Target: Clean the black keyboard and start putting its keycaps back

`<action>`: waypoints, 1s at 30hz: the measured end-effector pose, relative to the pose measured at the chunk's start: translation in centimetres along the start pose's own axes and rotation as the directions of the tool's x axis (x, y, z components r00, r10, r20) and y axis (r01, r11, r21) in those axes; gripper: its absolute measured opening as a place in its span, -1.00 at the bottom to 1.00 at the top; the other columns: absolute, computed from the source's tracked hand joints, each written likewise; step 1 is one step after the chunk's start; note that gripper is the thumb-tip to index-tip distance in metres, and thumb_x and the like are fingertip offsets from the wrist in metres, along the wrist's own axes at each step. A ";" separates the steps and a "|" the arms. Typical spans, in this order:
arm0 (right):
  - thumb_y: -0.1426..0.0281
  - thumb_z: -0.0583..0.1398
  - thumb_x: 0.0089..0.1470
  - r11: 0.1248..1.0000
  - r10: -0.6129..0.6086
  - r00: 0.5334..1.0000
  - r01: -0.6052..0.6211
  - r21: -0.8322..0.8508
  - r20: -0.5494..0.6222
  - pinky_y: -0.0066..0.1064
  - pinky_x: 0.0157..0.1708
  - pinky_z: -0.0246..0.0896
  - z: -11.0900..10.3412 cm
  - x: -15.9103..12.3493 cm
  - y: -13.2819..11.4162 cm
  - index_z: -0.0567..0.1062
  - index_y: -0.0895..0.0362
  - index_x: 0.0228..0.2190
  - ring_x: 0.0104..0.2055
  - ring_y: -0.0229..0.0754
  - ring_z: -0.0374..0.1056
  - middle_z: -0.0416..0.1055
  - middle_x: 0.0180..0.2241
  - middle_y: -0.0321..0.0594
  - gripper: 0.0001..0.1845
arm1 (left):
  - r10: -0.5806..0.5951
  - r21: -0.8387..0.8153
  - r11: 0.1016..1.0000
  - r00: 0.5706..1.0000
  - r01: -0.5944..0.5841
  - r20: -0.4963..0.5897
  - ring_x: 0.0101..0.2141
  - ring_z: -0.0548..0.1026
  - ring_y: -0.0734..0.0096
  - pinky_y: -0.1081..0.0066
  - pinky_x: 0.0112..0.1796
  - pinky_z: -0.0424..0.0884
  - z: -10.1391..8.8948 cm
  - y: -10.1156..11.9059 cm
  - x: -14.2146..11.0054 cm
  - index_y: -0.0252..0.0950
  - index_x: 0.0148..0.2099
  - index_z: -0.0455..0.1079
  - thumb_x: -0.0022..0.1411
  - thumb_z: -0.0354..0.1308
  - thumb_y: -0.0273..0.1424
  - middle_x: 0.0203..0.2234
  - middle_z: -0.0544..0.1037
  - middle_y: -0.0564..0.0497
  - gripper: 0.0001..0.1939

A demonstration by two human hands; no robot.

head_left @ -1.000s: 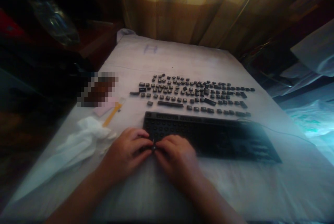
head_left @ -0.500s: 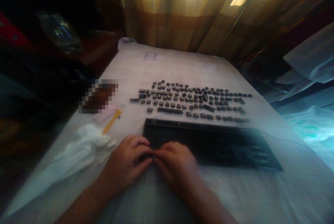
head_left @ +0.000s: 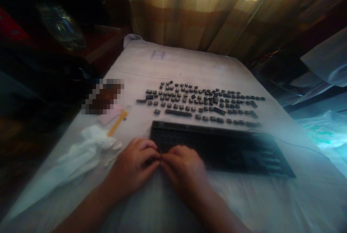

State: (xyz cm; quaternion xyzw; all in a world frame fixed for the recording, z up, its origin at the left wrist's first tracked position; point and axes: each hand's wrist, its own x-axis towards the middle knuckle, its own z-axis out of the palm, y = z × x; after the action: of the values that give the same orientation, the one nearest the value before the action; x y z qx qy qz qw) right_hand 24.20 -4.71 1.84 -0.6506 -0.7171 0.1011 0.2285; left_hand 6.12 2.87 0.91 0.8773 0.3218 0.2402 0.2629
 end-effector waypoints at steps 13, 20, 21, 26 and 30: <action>0.41 0.27 0.16 0.999 0.004 0.999 -0.002 0.033 -0.043 -0.30 -0.30 0.15 0.5 -0.4 0.2 0.62 0.04 -0.28 -0.28 -0.15 0.40 0.53 -0.32 -0.23 -0.90 | 0.017 -0.052 0.998 0.999 -0.019 -0.044 -0.18 0.53 0.29 0.30 -0.15 0.47 -0.5 -0.4 0.2 -0.20 -0.19 0.49 0.27 0.17 -0.41 -0.24 0.59 -0.01 -0.91; 0.41 0.24 0.18 0.998 -0.008 0.997 0.013 0.062 -0.083 -0.28 -0.27 0.24 0.6 -0.8 0.4 0.59 0.07 -0.21 -0.25 -0.12 0.43 0.55 -0.29 -0.19 -0.86 | 0.019 -0.035 0.999 0.987 -0.025 -0.161 -0.27 0.55 0.36 0.36 -0.19 0.48 -0.4 -0.8 0.5 -0.23 -0.27 0.46 0.34 0.08 -0.41 -0.34 0.59 0.01 -0.85; 0.41 0.24 0.18 0.997 -0.015 0.996 0.022 0.074 -0.091 -0.28 -0.27 0.25 0.7 -0.8 0.5 0.59 0.08 -0.21 -0.25 -0.11 0.44 0.55 -0.28 -0.18 -0.86 | 0.013 -0.031 0.999 0.985 -0.019 -0.173 -0.27 0.54 0.36 0.36 -0.20 0.48 -0.3 -0.8 0.5 -0.23 -0.27 0.45 0.34 0.08 -0.41 -0.34 0.59 0.01 -0.85; 0.49 0.18 0.20 0.947 -0.033 0.980 0.094 0.307 -0.197 -0.27 -0.21 0.38 -0.2 -0.6 1.2 0.59 0.11 -0.24 -0.23 -0.13 0.47 0.56 -0.27 -0.15 -0.83 | -0.011 -0.037 0.999 0.978 0.004 -0.210 -0.30 0.53 0.38 0.38 -0.24 0.48 -0.4 -1.0 0.6 -0.24 -0.30 0.43 0.35 0.07 -0.41 -0.36 0.57 0.01 -0.84; 0.53 0.19 0.19 0.845 -0.001 0.976 0.117 0.521 -0.219 -0.38 -0.23 0.44 -3.9 -2.0 0.1 0.58 0.07 -0.26 -0.24 -0.20 0.49 0.55 -0.30 -0.22 -0.82 | -0.034 -0.045 0.999 0.978 0.026 -0.204 -0.31 0.53 0.38 0.40 -0.25 0.47 -0.6 -0.8 0.7 -0.24 -0.31 0.43 0.36 0.06 -0.38 -0.37 0.56 0.01 -0.82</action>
State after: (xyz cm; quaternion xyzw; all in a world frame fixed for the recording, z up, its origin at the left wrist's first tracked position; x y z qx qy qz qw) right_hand 26.20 -7.28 4.84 -0.5466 -0.6527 0.2190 0.4767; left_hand 5.88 4.03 1.02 0.8373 0.3553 0.3318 0.2503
